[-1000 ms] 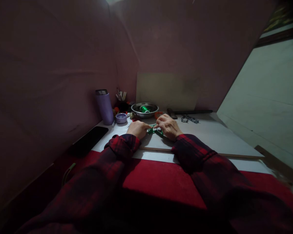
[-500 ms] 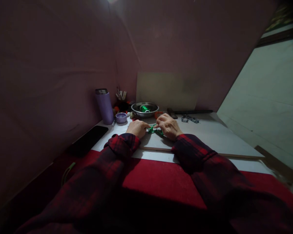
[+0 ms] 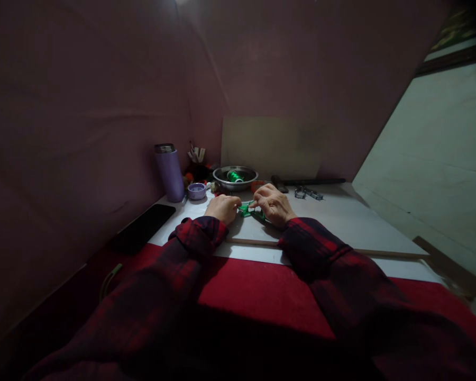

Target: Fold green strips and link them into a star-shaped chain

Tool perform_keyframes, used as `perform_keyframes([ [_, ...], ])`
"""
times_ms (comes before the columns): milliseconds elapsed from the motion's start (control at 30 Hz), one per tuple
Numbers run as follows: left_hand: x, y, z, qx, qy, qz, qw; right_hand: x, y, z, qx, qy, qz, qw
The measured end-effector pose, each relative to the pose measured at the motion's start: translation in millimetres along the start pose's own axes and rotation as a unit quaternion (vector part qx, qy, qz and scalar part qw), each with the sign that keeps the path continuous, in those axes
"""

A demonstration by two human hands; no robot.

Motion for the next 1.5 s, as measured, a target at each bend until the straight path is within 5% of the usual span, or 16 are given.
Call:
perform_keyframes([
  [1500, -15.1, -10, -20, -0.028, 0.018, -0.024, 0.999, 0, -4, -2, -0.035, -0.041, -0.007, 0.999],
])
Point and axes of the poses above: each hand's wrist, its own z-axis towards the middle knuckle, its own x-axis out of the palm, y = z × x, the point moved 2 cm from there along z, towards the middle knuckle, and after that the axes turned 11 degrees about -y, right-handed, at the moved point
